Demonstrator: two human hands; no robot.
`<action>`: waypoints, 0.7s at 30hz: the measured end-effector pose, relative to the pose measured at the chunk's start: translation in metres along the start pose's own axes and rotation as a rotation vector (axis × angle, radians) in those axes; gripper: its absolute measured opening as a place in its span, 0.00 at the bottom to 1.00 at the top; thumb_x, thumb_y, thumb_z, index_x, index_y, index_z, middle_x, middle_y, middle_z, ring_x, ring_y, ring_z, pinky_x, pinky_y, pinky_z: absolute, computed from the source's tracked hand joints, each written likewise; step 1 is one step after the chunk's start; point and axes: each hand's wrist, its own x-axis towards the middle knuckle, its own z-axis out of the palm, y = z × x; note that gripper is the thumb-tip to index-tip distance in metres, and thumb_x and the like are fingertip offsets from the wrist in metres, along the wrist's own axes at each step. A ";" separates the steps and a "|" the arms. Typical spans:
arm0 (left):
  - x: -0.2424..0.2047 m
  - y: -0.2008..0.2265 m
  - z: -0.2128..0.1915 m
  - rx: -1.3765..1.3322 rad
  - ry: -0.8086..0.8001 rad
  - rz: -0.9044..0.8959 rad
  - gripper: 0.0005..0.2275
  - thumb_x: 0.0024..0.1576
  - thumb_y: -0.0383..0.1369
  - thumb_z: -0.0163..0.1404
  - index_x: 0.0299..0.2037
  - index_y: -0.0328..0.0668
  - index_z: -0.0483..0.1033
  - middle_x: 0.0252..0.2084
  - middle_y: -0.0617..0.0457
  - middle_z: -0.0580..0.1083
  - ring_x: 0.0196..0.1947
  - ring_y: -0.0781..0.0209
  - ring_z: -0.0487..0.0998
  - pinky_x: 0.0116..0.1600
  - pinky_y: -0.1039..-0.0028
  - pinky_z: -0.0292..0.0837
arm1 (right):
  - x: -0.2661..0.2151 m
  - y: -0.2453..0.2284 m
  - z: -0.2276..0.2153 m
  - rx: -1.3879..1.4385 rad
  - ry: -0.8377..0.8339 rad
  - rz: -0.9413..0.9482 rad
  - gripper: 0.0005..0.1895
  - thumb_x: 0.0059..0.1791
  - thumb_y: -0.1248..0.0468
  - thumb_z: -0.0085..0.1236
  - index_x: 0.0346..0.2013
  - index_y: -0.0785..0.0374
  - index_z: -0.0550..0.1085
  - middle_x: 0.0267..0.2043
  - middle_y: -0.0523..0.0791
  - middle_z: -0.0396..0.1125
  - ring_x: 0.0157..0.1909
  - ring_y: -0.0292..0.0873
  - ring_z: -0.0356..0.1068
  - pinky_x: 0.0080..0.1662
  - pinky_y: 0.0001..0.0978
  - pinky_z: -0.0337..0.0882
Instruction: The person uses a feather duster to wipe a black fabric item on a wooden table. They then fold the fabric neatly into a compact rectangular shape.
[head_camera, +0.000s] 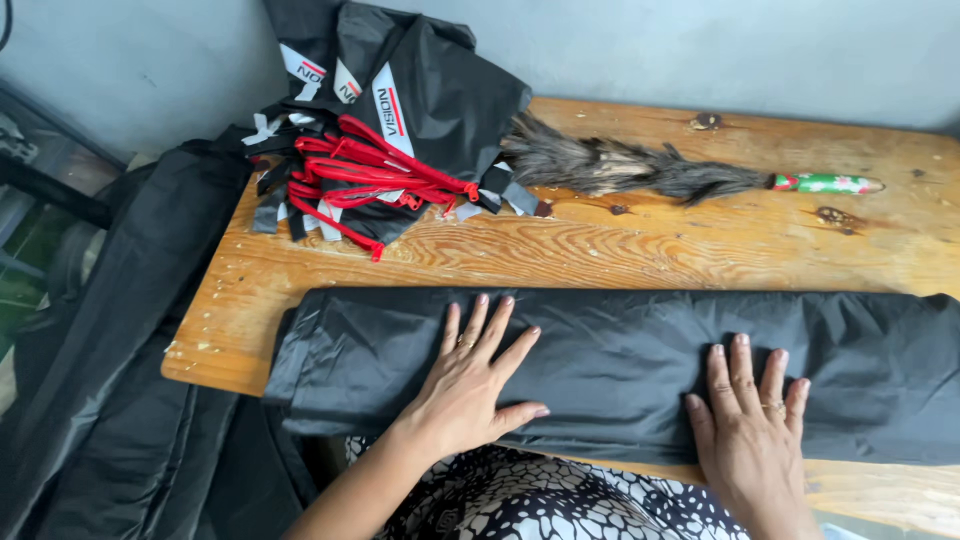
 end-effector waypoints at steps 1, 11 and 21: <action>0.004 -0.002 0.003 0.001 -0.004 -0.004 0.38 0.57 0.60 0.48 0.72 0.45 0.60 0.76 0.28 0.48 0.75 0.24 0.44 0.73 0.35 0.32 | 0.006 -0.003 -0.005 0.004 -0.003 -0.002 0.38 0.53 0.45 0.37 0.76 0.52 0.54 0.83 0.45 0.43 0.82 0.67 0.38 0.74 0.66 0.39; 0.074 0.018 0.036 0.068 -0.159 0.040 0.37 0.59 0.56 0.41 0.75 0.45 0.51 0.77 0.28 0.43 0.76 0.22 0.40 0.73 0.31 0.29 | 0.090 -0.096 -0.034 0.049 -0.080 -0.152 0.39 0.50 0.50 0.49 0.73 0.66 0.57 0.80 0.57 0.42 0.80 0.61 0.39 0.74 0.57 0.42; 0.109 0.016 0.026 0.025 -0.242 -0.006 0.35 0.59 0.47 0.37 0.74 0.30 0.50 0.79 0.32 0.40 0.78 0.27 0.31 0.73 0.30 0.19 | 0.109 -0.046 -0.018 0.041 -0.298 -0.112 0.47 0.52 0.36 0.41 0.78 0.54 0.46 0.83 0.46 0.34 0.82 0.54 0.31 0.75 0.53 0.34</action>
